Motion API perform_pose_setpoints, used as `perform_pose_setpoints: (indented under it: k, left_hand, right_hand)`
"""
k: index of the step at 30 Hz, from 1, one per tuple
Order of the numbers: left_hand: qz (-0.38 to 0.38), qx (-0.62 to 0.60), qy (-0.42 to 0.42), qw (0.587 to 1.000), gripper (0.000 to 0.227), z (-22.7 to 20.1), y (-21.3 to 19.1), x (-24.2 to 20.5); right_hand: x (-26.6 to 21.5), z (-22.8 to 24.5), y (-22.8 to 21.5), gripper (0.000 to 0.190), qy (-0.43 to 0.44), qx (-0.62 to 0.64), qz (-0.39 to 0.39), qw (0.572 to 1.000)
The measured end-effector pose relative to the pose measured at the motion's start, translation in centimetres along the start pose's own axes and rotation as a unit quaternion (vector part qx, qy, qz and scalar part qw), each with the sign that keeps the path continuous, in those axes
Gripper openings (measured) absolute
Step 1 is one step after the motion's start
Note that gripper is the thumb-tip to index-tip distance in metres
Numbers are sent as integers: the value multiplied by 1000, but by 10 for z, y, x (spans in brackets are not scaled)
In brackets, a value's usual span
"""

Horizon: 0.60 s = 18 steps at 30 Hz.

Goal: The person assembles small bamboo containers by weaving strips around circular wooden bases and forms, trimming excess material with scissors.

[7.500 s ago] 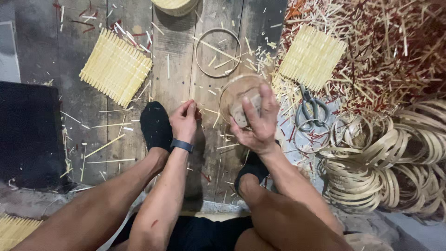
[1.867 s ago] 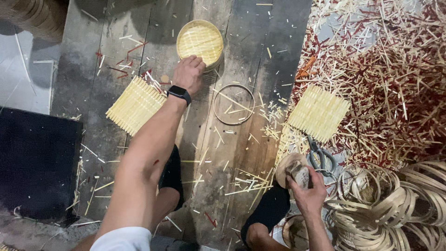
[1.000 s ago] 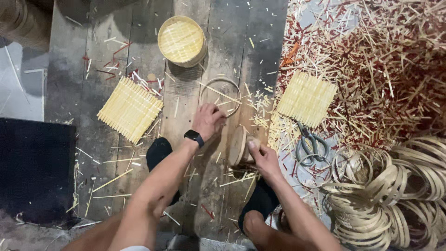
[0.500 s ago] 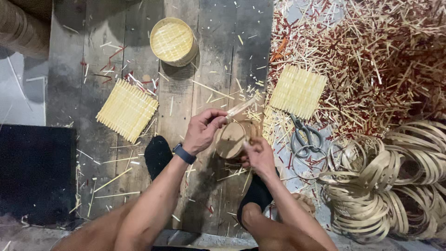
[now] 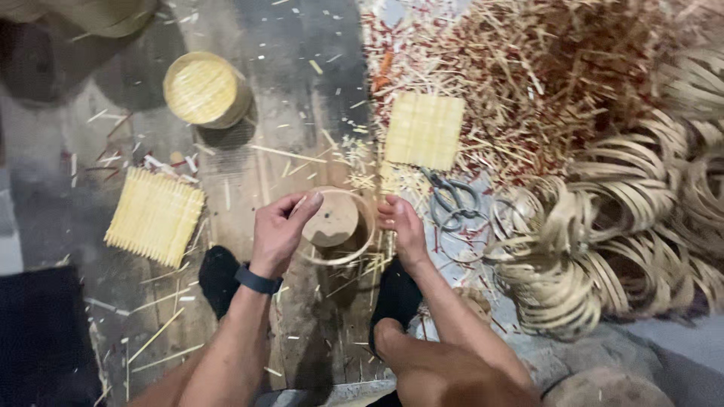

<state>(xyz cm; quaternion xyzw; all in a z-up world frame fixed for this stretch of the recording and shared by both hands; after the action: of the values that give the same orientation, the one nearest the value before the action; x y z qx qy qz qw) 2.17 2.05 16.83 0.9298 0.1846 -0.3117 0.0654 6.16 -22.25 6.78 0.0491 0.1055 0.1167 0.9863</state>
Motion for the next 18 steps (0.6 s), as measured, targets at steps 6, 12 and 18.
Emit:
perform_pose_setpoints:
  k: [6, 12, 18]
  left_hand:
    - [-66, 170, -56, 982, 36, 37, 47, -9]
    - [16, 305, 180, 935, 60, 32, 96, -61]
    - [80, 373, 75, 921, 45, 75, 105, -65]
  right_hand:
    - [-13, 49, 30, 40, 122, 265, 7, 957]
    - [-10, 52, 9, 42, 113, 260, -88, 955]
    - [-3, 38, 2, 43, 77, 324, -133, 933]
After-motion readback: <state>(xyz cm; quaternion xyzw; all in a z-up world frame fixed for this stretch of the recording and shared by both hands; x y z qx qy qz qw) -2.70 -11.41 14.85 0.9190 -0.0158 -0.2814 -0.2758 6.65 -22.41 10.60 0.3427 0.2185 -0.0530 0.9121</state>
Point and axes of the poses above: each hand's wrist, its own x-axis towards the middle knuckle, its own y-axis out of the palm, z = x × y, the point moved 8 cm from there along x, towards the middle knuckle, and after that the axes turned 13 degrees about -y, right-handed, at the moved point
